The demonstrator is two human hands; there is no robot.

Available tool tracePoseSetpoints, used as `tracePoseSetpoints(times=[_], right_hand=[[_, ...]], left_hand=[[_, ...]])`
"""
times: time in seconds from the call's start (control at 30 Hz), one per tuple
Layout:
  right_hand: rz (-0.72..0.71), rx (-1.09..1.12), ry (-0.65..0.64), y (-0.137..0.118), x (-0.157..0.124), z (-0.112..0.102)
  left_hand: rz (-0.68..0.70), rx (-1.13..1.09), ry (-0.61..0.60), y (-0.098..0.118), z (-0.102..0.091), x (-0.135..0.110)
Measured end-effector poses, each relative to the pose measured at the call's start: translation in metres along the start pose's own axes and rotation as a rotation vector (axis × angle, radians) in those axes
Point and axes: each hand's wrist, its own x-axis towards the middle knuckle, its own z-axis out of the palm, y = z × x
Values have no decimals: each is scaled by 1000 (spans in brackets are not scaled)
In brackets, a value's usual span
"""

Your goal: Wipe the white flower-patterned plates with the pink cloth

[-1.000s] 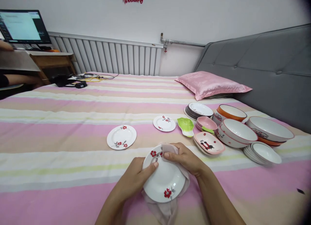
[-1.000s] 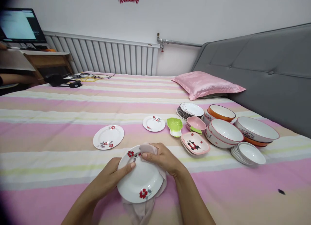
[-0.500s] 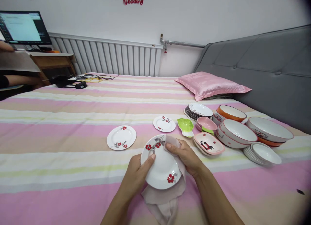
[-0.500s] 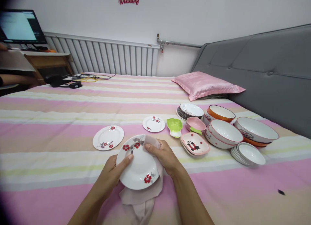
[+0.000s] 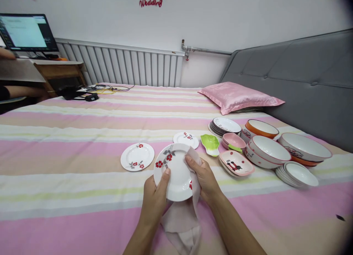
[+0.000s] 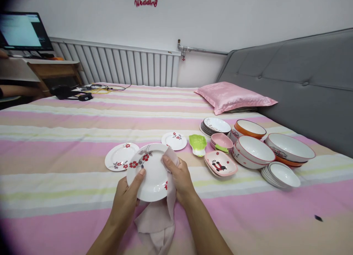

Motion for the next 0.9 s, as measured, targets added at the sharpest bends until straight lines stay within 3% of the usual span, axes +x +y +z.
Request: tracePoseSetpoints(times=[0.4,0.53,0.77,0.9], right_hand=[[-59,51,154,9,1,10],[-71,51,147,9,1,9],[-59,60,165,9,-3,15],[-40,75,131,9,-1,11]], left_hand=[[53,169,-32,-8,7,-11],[129,204,-86,-13,9,-13],[83,132,-191,-24,11,-11],[154,195,-252,-24,8,-9]])
